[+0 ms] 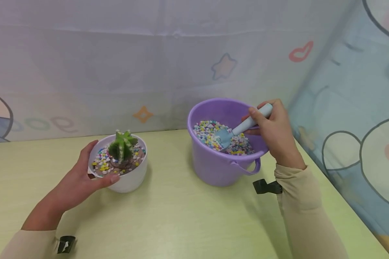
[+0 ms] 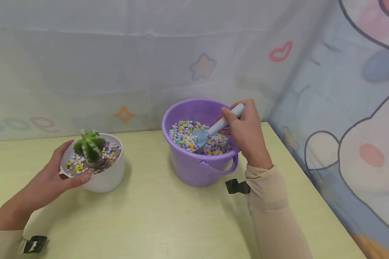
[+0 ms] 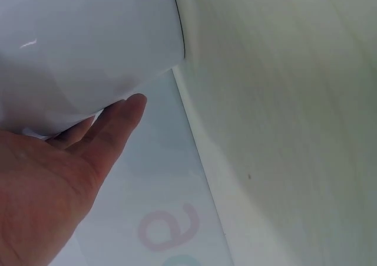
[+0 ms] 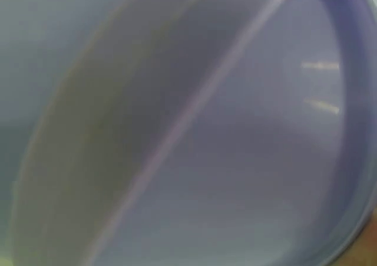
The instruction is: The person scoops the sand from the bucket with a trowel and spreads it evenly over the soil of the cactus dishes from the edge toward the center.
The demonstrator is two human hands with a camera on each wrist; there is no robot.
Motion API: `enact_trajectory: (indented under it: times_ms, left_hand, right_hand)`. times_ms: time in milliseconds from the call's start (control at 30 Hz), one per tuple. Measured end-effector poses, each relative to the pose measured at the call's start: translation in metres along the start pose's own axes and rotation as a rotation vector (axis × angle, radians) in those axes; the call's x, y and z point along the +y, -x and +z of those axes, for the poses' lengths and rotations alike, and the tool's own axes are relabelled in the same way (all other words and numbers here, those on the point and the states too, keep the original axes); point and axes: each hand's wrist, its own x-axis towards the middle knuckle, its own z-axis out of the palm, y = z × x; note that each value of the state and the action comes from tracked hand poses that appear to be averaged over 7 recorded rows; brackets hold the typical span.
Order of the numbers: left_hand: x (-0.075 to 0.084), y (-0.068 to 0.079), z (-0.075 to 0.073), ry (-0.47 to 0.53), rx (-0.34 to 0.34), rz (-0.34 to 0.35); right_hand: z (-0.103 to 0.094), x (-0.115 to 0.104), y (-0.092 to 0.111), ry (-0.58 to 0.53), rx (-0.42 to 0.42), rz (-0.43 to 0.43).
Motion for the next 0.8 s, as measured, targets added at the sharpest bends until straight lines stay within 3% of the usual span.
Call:
enact_trajectory:
  times_ms: [367, 500, 667, 800]
  left_hand:
    - [0.0, 0.002, -0.003, -0.005, -0.004, -0.008]
    - [0.001, 0.003, -0.004, -0.007, 0.0, -0.001]
    - [0.002, 0.002, -0.003, 0.004, -0.004, -0.003]
    - [0.0, 0.001, -0.001, 0.011, -0.006, -0.004]
  right_hand:
    - [-0.01, 0.004, 0.001, -0.175, -0.183, -0.117]
    - [-0.007, 0.0, 0.001, -0.15, -0.135, -0.085]
    - [0.001, -0.005, 0.0, -0.041, -0.012, 0.046]
    - [0.0, -0.004, 0.0, -0.069, 0.004, 0.089]
